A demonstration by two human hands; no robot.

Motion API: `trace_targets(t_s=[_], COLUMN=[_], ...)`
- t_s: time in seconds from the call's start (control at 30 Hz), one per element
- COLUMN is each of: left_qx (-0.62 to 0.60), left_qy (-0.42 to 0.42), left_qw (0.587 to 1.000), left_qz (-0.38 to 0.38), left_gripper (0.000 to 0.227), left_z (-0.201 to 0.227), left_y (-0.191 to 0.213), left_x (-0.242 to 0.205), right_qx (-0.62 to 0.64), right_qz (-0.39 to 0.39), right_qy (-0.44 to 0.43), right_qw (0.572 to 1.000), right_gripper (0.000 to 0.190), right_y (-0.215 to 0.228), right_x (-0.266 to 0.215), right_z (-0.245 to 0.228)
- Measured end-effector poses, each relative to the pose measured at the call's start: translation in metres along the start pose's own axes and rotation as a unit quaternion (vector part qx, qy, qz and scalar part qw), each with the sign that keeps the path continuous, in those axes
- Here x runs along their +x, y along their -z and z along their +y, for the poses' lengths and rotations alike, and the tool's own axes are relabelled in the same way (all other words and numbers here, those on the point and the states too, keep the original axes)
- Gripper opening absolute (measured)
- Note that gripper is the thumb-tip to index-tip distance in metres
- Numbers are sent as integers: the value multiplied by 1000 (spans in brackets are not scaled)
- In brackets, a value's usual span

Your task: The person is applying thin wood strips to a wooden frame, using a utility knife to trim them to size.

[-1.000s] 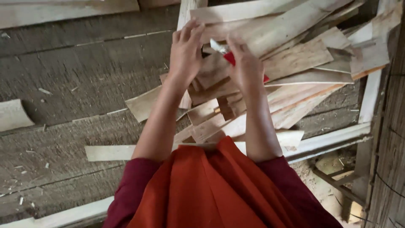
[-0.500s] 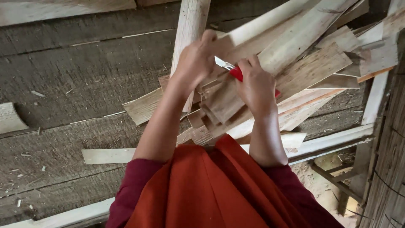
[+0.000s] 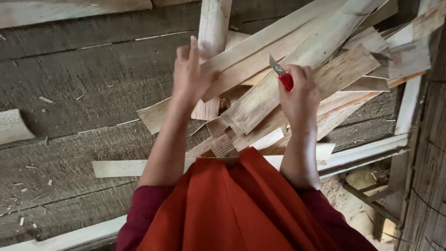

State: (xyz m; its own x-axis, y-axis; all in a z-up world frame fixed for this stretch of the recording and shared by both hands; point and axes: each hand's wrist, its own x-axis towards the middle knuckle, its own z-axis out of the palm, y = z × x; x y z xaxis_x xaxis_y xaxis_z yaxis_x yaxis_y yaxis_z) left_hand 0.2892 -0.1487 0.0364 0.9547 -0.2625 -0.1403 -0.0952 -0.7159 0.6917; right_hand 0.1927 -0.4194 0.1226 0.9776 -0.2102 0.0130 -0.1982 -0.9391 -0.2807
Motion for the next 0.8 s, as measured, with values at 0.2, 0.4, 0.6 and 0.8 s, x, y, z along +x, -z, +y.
trace_targets(t_s=[0.2,0.4,0.6,0.8], left_qx=[78,105,181,201], left_qy=[-9,-166,-182,-202], left_qw=[995,980,950,955], left_qz=[54,-16,-180,-77], left_gripper=[88,61,104,86], left_z=[37,87,134,111], left_y=[2,-18,-27,-62], left_x=[-9,-56,-105,-96], right_qx=[-5,-49,-11,-8], right_qz=[20,-134,-177,-120], right_qy=[-27,-149,-193,-195], right_qw=[999,979,965,973], right_gripper=[21,20,33,30], right_y=[3,30,47,55], right_x=[-14,-32,-48,-66], right_z=[1,-1,-11,17])
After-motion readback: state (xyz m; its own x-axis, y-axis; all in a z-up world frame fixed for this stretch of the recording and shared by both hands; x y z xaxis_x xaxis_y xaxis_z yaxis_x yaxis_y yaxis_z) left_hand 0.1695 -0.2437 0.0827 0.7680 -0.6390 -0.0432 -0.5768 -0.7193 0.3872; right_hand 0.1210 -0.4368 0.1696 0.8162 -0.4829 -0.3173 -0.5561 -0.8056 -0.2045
